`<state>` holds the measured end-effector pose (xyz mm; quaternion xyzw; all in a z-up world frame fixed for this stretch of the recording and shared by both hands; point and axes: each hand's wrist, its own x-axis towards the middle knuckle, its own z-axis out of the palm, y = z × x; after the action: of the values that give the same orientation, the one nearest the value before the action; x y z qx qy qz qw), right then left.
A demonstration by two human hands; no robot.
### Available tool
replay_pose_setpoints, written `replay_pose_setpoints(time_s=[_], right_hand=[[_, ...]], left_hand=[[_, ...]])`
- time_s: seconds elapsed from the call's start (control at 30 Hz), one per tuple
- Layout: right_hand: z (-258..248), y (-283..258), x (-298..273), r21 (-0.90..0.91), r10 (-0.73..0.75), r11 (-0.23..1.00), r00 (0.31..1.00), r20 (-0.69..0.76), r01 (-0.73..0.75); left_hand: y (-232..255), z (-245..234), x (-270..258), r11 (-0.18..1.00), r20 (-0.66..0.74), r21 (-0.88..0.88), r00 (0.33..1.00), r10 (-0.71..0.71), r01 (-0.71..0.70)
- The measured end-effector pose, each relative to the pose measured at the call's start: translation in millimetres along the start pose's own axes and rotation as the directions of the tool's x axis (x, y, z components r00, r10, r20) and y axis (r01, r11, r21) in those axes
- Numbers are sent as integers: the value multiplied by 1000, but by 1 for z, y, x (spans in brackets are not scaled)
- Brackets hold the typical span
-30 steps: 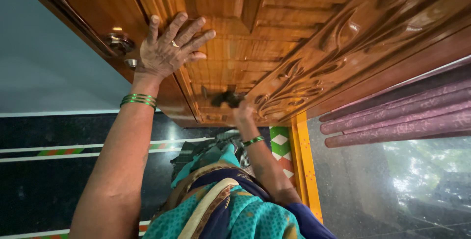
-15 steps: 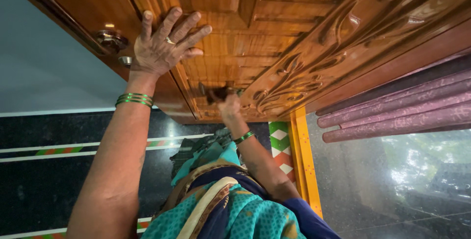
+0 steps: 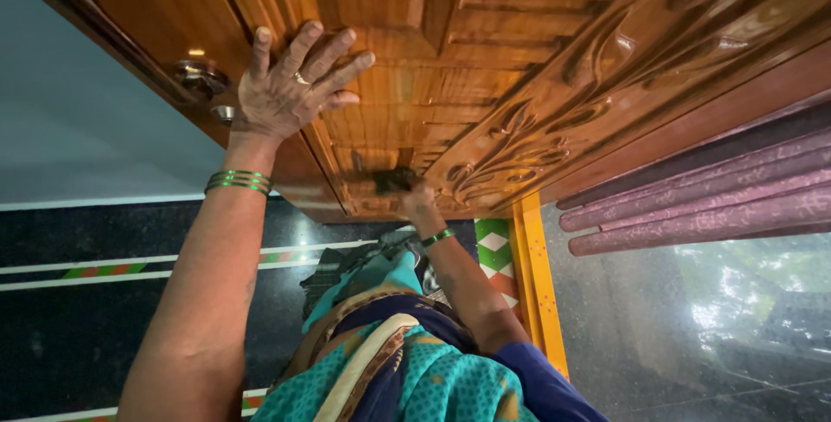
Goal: The person wipes the surface of a wooden door with a cloth. They systematically clean the door's panels and carved details, moving from the upper sections down to the handle area.
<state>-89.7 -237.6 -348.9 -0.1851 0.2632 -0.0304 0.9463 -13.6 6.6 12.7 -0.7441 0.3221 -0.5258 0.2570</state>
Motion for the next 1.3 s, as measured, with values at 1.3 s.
replay_pose_setpoints(time_s=[1.3], right_hand=[[25,-131,-61,-851,-863,-363,207,460,379]], left_hand=[[9,19,-7,1000,1,-22,1000,3,-3]])
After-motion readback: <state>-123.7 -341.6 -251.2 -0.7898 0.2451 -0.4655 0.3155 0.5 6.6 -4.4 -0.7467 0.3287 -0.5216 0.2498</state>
